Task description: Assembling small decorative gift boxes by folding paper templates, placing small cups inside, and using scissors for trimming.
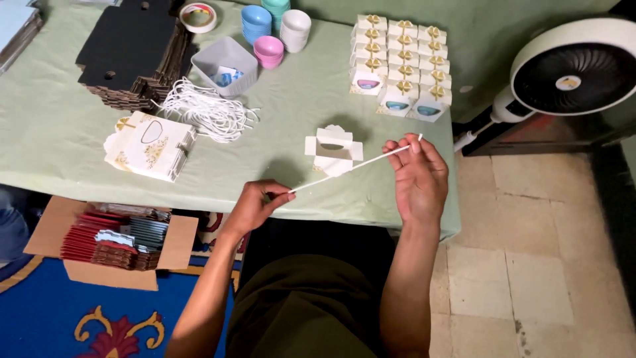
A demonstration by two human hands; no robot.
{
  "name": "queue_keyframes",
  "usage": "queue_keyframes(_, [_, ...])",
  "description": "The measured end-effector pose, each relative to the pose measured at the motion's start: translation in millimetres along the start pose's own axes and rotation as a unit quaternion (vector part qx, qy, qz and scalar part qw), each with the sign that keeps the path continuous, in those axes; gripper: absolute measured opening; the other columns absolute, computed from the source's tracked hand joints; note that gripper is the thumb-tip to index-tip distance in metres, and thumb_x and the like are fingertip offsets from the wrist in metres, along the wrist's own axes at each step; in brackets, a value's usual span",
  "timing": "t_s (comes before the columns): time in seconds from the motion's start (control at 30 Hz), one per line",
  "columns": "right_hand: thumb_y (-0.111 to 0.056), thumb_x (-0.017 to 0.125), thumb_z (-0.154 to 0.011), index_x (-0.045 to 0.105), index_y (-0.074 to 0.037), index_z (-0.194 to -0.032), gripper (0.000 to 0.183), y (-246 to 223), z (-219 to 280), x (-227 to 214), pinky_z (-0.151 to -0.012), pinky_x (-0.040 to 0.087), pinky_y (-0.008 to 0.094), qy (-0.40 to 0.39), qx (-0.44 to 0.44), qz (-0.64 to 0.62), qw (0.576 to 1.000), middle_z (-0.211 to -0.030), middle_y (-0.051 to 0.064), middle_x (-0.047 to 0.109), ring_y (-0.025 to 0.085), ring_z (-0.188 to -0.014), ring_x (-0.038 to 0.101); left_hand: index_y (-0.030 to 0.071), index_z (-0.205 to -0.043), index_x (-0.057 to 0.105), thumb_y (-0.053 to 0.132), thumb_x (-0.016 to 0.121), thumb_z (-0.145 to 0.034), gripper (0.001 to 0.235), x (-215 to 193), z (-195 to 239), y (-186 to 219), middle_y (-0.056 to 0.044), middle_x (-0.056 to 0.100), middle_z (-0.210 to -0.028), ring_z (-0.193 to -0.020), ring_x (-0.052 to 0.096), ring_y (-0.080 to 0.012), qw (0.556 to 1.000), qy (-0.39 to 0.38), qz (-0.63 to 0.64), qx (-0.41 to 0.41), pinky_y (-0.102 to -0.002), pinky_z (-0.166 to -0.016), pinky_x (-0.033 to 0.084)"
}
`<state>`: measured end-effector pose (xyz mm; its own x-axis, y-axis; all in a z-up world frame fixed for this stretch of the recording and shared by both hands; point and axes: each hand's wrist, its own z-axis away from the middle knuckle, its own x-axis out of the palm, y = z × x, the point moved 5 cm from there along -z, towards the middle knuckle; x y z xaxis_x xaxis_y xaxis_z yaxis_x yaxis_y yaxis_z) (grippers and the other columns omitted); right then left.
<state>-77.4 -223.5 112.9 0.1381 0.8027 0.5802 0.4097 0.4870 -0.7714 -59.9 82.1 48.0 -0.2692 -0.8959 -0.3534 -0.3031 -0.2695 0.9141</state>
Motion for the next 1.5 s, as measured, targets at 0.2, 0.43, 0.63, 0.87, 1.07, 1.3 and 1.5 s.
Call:
queue_keyframes(0.2, [-0.005, 0.062, -0.103, 0.069, -0.005, -0.124, 0.022, -4.9, 7.3, -27.4, -0.09, 0.066, 0.039, 0.068, -0.005, -0.013, 0.998, -0.096, 0.009, 0.072, 0.026, -0.091, 0.077, 0.005, -0.108, 0.079, 0.019, 0.088, -0.078, 0.034, 34.1, -2.7, 10.2, -0.016, 0.075, -0.076, -0.069, 0.07, -0.0292, 0.995, -0.092, -0.04, -0.017, -0.041, -0.068, 0.057])
queue_keyframes(0.43, [-0.004, 0.065, -0.103, 0.072, -0.004, -0.119, 0.017, -3.0, 15.7, -41.8, -0.077, 0.061, 0.032, 0.094, -0.015, 0.04, 0.995, -0.091, 0.01, 0.069, 0.019, -0.077, 0.07, 0.007, -0.1, 0.076, 0.035, 0.081, -0.09, 0.03, 65.8, -47.5, 54.7, -0.008, 0.069, -0.075, -0.071, 0.07, -0.0278, 0.986, 0.033, -0.127, 0.103, -0.038, -0.068, 0.059])
queue_keyframes(0.63, [-0.001, 0.072, -0.099, 0.073, 0.0, -0.116, 0.017, -4.5, 19.2, -34.9, -0.068, 0.057, 0.028, 0.115, -0.029, 0.155, 0.981, -0.09, 0.013, 0.07, 0.014, -0.069, 0.064, 0.008, -0.115, 0.066, 0.035, 0.082, -0.084, 0.044, 132.3, -102.2, 45.6, -0.006, 0.064, -0.089, -0.087, 0.067, -0.0242, 0.935, 0.096, -0.312, 0.138, -0.037, -0.086, 0.05])
queue_keyframes(0.87, [0.001, 0.073, -0.098, 0.074, 0.002, -0.114, 0.017, 2.7, 16.8, -36.9, -0.067, 0.06, 0.028, 0.13, -0.029, 0.185, 0.974, -0.089, 0.014, 0.068, 0.015, -0.07, 0.066, 0.003, -0.122, 0.055, 0.029, 0.089, -0.076, 0.063, 156.5, -125.9, -5.4, -0.015, 0.066, -0.099, -0.096, 0.071, -0.0366, 0.932, 0.041, -0.361, 0.016, -0.048, -0.087, 0.057])
queue_keyframes(1.07, [0.004, 0.073, -0.096, 0.075, 0.004, -0.112, 0.016, 22.3, 13.0, -41.2, -0.065, 0.06, 0.029, 0.12, -0.028, 0.209, 0.97, -0.085, 0.013, 0.067, 0.016, -0.068, 0.068, 0.003, -0.121, 0.06, 0.021, 0.069, -0.095, 0.033, 141.1, -118.6, 0.4, -0.016, 0.071, -0.098, -0.09, 0.075, -0.0385, 0.961, 0.039, -0.27, 0.037, -0.046, -0.074, 0.063])
queue_keyframes(1.3, [0.004, 0.074, -0.095, 0.076, 0.003, -0.111, 0.017, 54.7, 11.7, -46.4, -0.063, 0.061, 0.027, 0.099, 0.007, 0.215, 0.972, -0.086, 0.014, 0.068, 0.015, -0.069, 0.068, 0.003, -0.109, 0.069, 0.013, 0.062, -0.097, 0.017, 105.0, -106.8, 18.5, -0.02, 0.073, -0.088, -0.087, 0.075, -0.0391, 0.993, 0.029, -0.115, 0.028, -0.046, -0.072, 0.063])
queue_keyframes(1.5, [0.003, 0.078, -0.09, 0.077, 0.004, -0.107, 0.017, 93.9, 10.7, -41.0, -0.059, 0.058, 0.023, 0.058, 0.036, 0.219, 0.973, -0.085, 0.014, 0.07, 0.014, -0.068, 0.066, 0.008, -0.104, 0.071, 0.014, 0.066, -0.095, 0.012, 86.4, -106.3, 11.0, -0.014, 0.074, -0.084, -0.085, 0.075, -0.0307, 1.0, 0.014, -0.018, -0.011, -0.042, -0.073, 0.062])
